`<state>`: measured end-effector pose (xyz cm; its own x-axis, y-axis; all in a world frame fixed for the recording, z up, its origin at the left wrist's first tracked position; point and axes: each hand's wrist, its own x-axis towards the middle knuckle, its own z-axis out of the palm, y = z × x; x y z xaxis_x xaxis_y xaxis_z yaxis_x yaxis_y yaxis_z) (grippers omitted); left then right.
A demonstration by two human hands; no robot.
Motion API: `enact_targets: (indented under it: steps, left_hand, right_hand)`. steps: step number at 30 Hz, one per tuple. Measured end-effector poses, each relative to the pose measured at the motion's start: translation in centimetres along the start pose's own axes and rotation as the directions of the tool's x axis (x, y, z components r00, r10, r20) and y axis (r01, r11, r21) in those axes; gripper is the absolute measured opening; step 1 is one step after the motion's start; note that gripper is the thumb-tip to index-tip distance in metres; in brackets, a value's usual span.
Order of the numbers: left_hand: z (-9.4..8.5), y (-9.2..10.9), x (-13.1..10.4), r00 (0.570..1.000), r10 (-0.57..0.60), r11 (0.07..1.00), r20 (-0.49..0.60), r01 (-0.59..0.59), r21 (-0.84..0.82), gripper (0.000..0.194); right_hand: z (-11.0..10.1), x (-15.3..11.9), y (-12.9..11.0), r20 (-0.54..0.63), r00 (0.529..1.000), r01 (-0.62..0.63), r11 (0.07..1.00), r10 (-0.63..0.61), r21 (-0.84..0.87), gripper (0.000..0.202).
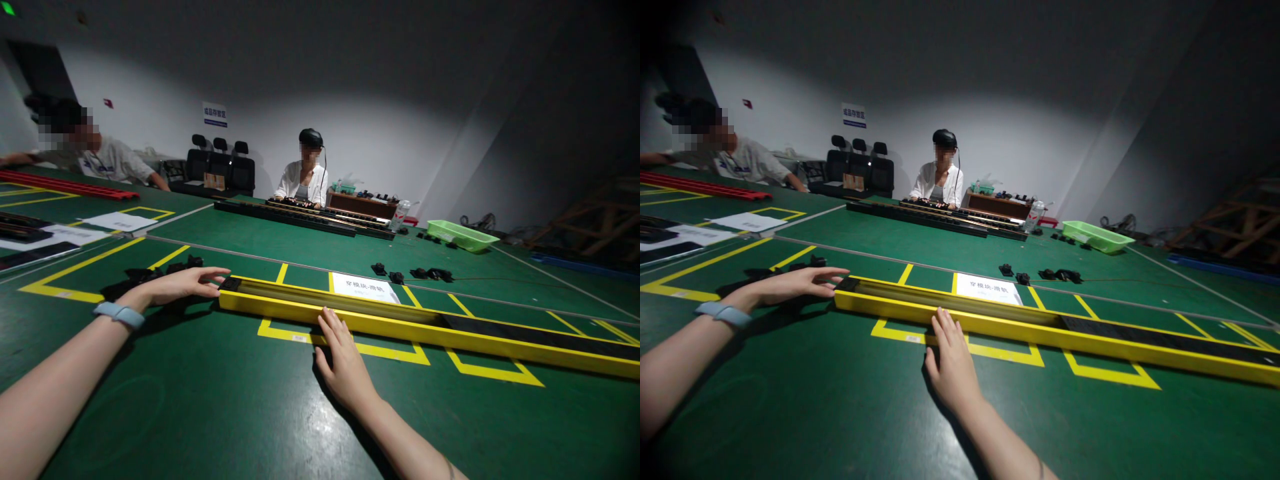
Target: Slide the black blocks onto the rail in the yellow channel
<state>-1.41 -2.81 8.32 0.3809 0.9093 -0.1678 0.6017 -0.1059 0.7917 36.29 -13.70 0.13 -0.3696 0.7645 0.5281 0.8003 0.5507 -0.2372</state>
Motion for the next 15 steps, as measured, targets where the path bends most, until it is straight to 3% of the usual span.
enact_targets:
  steps: [3,6,11,15]
  left_hand:
    - [-0.09,-0.46,0.31,0.997,-0.02,0.982,0.075,0.033,-0.186,0.078]
    - [-0.2,-0.75,0.59,0.998,-0.038,0.968,0.049,0.049,-0.246,0.07]
    - [-0.32,-0.83,0.84,1.0,-0.023,0.978,-0.002,0.022,-0.209,0.061]
    - [-0.48,-0.62,0.82,0.999,0.004,0.998,-0.045,-0.007,-0.069,0.056]
  right_hand:
    - [-0.01,0.0,0.0,0.008,1.0,-0.004,1.0,0.004,-0.001,0.059]
    - [-0.01,-0.03,0.0,0.019,1.0,-0.014,1.0,0.015,-0.004,0.058]
    - [0.03,-0.01,0.0,0.012,1.0,-0.004,1.0,0.004,-0.004,0.058]
    - [0.05,0.02,-0.02,-0.003,1.0,0.004,1.0,-0.004,-0.001,0.06]
